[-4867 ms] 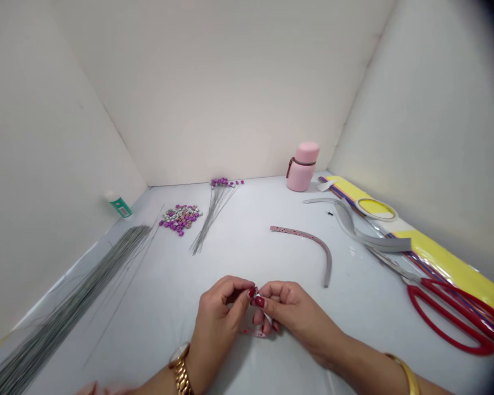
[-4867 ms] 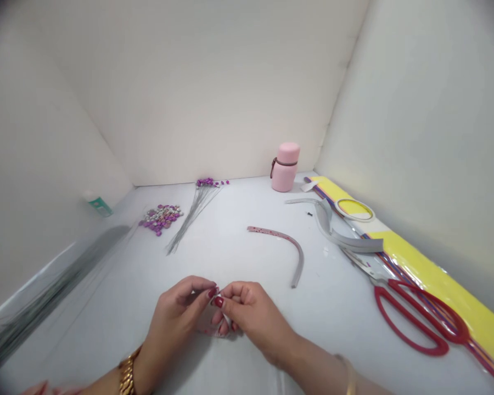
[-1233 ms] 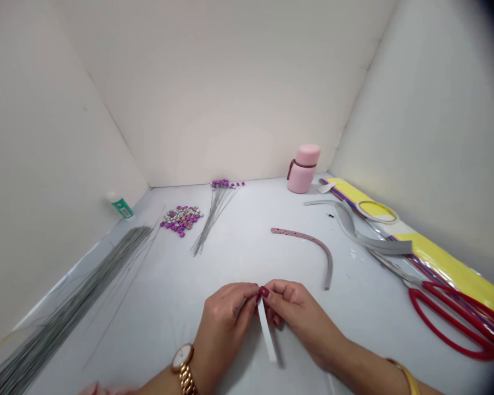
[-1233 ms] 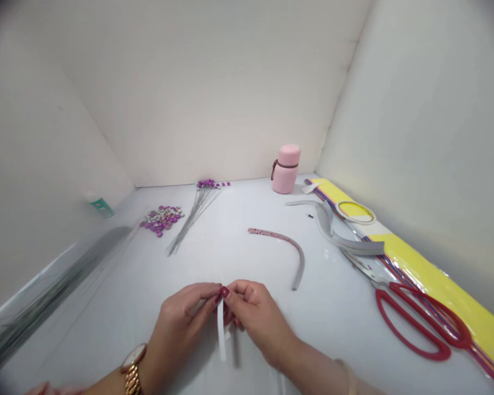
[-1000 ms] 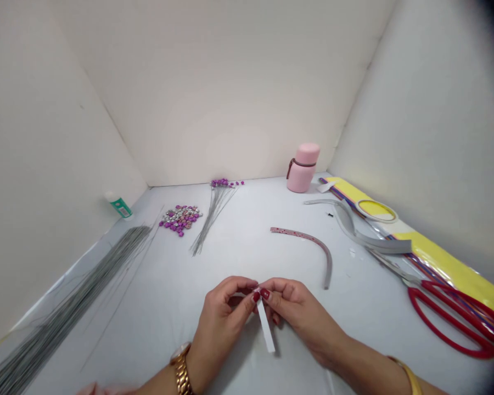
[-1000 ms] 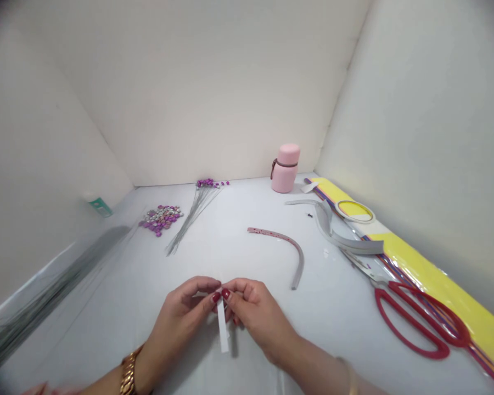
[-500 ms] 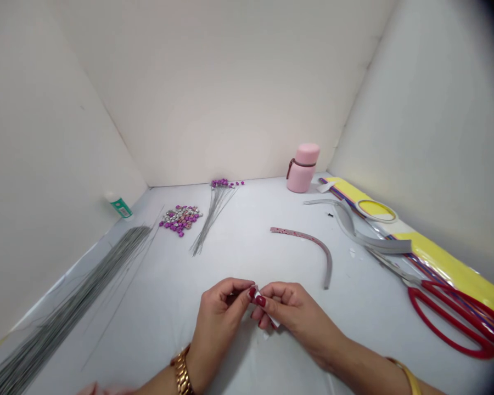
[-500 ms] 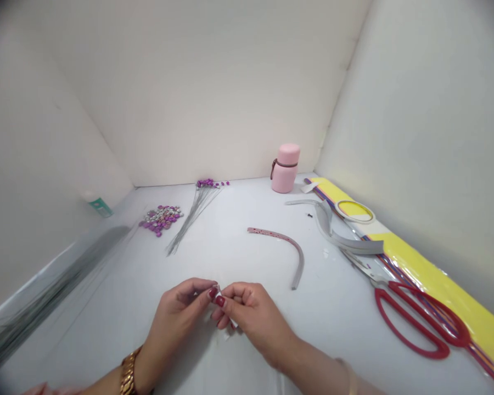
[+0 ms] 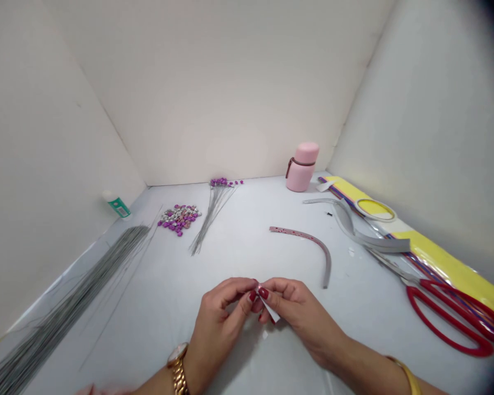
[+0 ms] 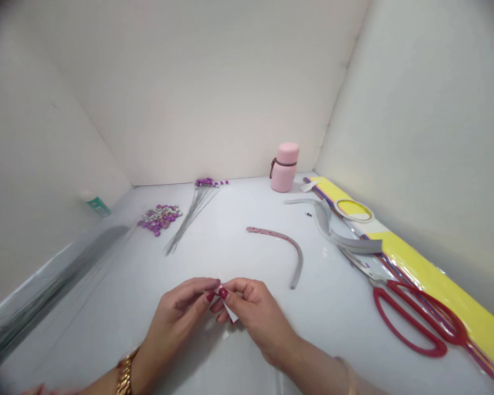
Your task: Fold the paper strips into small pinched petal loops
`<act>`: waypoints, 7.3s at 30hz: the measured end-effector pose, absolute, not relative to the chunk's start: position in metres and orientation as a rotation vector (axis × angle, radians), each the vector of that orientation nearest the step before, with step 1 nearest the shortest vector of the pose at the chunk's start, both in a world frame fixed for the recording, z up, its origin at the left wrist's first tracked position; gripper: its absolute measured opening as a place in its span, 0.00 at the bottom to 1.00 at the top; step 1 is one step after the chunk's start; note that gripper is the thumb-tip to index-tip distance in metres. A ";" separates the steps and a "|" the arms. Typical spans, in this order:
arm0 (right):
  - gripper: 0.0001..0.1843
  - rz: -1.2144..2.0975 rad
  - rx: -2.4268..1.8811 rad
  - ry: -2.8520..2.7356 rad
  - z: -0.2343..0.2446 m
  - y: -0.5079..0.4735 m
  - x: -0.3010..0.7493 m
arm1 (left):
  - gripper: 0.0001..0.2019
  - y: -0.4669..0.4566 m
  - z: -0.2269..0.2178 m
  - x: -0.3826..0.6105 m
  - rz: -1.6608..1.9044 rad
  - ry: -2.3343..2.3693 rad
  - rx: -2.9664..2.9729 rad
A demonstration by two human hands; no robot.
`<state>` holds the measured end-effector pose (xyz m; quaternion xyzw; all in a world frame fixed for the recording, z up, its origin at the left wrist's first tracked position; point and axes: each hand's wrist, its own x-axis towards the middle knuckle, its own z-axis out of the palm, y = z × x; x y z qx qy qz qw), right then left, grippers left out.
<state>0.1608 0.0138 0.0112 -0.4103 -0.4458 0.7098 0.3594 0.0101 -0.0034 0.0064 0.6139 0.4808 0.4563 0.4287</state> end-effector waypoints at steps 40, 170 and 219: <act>0.08 1.775 -1.022 -1.258 0.008 0.012 0.162 | 0.05 0.004 0.004 0.016 0.988 1.072 1.086; 0.08 1.797 -1.031 -1.178 0.003 0.017 0.164 | 0.05 0.001 0.012 0.017 1.072 0.986 0.823; 0.14 1.797 -1.063 -1.353 0.006 0.017 0.165 | 0.10 0.003 0.011 0.012 1.010 1.028 0.985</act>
